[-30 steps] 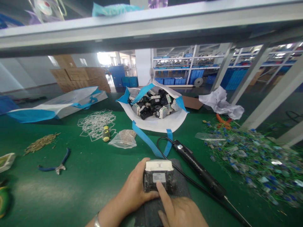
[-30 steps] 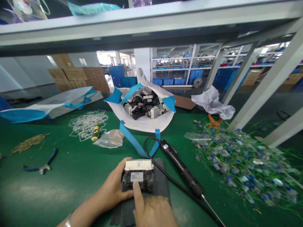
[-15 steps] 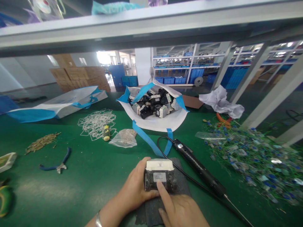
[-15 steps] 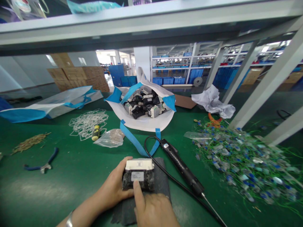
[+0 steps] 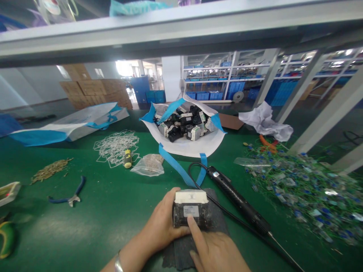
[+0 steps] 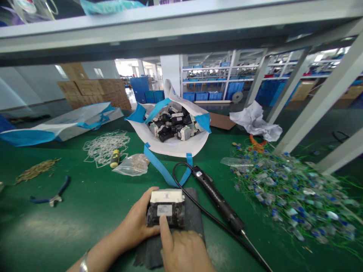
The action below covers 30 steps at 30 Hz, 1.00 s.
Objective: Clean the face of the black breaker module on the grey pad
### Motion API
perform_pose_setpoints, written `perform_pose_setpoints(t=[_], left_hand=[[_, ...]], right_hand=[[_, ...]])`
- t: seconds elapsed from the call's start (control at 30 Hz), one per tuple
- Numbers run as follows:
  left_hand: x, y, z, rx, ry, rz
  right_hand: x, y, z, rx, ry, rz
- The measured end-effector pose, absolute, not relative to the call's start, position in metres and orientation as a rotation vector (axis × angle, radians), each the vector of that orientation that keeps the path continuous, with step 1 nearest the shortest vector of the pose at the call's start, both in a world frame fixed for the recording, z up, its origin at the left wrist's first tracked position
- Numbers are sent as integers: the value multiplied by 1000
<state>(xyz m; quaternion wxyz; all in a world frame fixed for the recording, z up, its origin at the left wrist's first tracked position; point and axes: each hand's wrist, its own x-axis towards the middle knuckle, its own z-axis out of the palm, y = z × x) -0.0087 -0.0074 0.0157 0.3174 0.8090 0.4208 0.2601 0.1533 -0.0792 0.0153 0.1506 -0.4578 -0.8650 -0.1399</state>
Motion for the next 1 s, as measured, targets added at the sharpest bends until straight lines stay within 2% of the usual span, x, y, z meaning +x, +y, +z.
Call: perform_pose_setpoints(t=[1.0], left_hand=[[-8,-8,18,2124,1095,722]], right_hand=[[154,-80,14,-1322,-2511,-355]])
